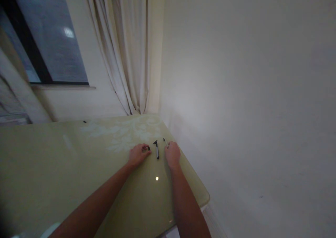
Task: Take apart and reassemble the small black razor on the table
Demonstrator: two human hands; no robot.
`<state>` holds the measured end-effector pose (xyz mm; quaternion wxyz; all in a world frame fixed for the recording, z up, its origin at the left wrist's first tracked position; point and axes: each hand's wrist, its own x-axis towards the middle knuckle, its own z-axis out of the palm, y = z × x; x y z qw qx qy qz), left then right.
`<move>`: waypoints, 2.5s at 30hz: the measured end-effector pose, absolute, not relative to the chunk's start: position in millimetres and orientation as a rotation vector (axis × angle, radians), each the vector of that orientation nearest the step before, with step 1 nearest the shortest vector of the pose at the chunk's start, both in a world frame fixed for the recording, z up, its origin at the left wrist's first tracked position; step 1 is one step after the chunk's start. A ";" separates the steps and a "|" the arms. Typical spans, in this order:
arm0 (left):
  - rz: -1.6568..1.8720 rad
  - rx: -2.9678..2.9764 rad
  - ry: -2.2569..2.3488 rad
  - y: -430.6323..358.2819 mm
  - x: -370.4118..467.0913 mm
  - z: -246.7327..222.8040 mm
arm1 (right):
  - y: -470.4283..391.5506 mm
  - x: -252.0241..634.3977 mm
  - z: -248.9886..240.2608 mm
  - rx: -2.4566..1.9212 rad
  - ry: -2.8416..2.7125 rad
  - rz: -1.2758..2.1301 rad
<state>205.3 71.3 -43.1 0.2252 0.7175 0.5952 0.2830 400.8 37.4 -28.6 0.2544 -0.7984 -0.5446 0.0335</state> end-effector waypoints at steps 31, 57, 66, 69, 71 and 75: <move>0.893 2.103 1.492 68.9 198.2 -45.4 | 34.0 372.5 -27.1 -2.008 -1.706 -0.142; 0.546 2.154 1.511 78.7 183.3 -28.4 | 34.3 364.6 -29.3 -2.024 -1.695 -0.127; 0.462 2.129 1.440 85.4 188.9 -30.0 | 34.6 365.2 -32.3 -2.016 -1.698 -0.118; 0.447 2.111 1.456 85.2 191.6 -30.6 | 35.1 365.4 -32.6 -2.021 -1.695 -0.110; 0.440 2.093 1.480 84.3 194.3 -30.2 | 35.1 365.1 -32.0 -2.030 -1.693 -0.103; 0.437 2.062 1.514 81.4 199.3 -27.5 | 34.2 363.8 -30.6 -2.033 -1.693 -0.107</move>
